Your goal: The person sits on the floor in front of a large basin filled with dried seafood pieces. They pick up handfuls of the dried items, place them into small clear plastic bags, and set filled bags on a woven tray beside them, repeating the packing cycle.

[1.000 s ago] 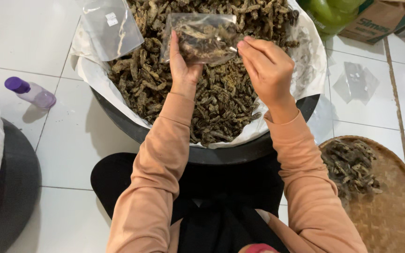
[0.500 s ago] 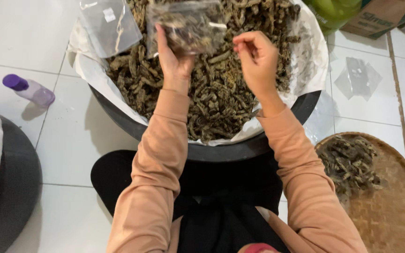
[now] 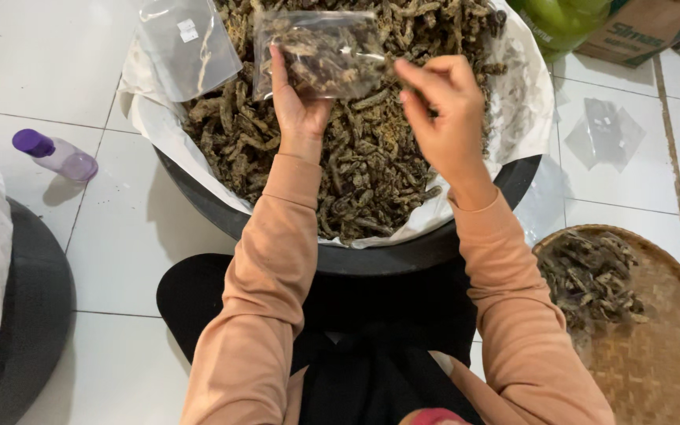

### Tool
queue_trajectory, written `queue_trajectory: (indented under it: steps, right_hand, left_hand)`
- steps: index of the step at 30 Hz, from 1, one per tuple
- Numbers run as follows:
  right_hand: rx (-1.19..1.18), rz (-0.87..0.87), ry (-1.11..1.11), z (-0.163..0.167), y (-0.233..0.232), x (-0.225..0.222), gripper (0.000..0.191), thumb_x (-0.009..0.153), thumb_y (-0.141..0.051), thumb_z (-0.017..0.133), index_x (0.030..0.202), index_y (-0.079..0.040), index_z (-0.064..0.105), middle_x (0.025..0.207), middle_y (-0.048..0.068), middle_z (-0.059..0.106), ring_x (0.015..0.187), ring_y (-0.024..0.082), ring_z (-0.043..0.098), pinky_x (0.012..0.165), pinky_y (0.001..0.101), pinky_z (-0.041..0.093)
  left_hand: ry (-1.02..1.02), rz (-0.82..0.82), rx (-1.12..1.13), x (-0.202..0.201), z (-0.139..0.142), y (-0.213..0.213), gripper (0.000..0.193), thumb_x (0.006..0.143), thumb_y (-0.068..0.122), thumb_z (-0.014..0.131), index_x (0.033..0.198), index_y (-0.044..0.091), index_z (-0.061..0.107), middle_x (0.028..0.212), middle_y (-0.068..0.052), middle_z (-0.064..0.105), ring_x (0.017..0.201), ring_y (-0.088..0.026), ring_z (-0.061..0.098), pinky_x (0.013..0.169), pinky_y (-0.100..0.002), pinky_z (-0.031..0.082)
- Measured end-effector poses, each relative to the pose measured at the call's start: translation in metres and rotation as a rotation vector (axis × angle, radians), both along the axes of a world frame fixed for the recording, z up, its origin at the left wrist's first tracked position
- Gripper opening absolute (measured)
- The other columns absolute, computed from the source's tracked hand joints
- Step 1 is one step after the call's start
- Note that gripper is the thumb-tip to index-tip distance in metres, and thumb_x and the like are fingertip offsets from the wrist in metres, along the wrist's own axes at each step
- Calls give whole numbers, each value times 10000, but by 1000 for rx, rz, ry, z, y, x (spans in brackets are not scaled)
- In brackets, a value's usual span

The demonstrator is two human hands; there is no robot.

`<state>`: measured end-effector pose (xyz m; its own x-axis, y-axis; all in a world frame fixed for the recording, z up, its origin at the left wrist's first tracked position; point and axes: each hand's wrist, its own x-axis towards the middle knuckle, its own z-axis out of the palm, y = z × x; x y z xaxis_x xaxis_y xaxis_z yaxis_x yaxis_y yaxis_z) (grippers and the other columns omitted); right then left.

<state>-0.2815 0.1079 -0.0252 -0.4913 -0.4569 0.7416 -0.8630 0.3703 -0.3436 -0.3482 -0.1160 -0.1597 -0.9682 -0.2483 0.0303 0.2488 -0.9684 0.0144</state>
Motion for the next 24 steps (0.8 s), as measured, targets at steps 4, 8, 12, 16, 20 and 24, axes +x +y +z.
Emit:
queue_trajectory:
  steps: [4,8,12,16,20,24]
  right_hand:
    - [94,-218,53,13,-8,3,137,1006,-54,779,1136,-13,760,1110,123,744,885,218,731,732,329,593]
    - [163,-75,78,2,-13,-14,302,1037,-157,799,1315,-63,729,1417,158,657,1309,321,659,1124,409,539]
    - [273,87,-172,-7,37,-6,531,1035,-123,717,1528,-37,540,1635,211,434,1541,381,396,1272,475,339]
    - [197,-127,-201,-13,111,29,677,982,-149,768,1575,-57,454,1664,202,385,1559,377,378,1272,459,336]
    - [7,-514,-237,-27,215,71,611,1020,-160,710,1562,-2,476,1640,244,450,1547,366,433,1283,455,354]
    - [79,-1074,-180,-78,350,115,586,999,-81,726,1552,-29,540,1625,293,387,1526,448,390,1247,516,364]
  left_hand:
    - [-41,-43,-231,13,10,33,653,932,471,674,1417,66,509,1406,-194,552,1322,-377,532,1108,-601,475]
    - [-9,-276,-258,28,18,72,648,992,470,668,1453,47,499,1447,-180,526,1354,-349,509,1132,-567,501]
    - [19,-391,-379,50,39,89,647,1041,452,638,1506,44,449,1462,-196,521,1340,-358,521,1059,-510,545]
    - [1,-702,-777,74,67,105,702,958,515,522,1514,106,392,1422,-226,540,1236,-356,601,956,-505,592]
    - [-27,280,-2107,72,74,51,632,905,160,751,1470,75,482,1451,-176,575,1307,-333,588,1091,-478,503]
    - [-566,945,-2927,65,46,-72,454,878,-8,685,1322,61,626,1341,-223,591,1210,-368,605,985,-605,493]
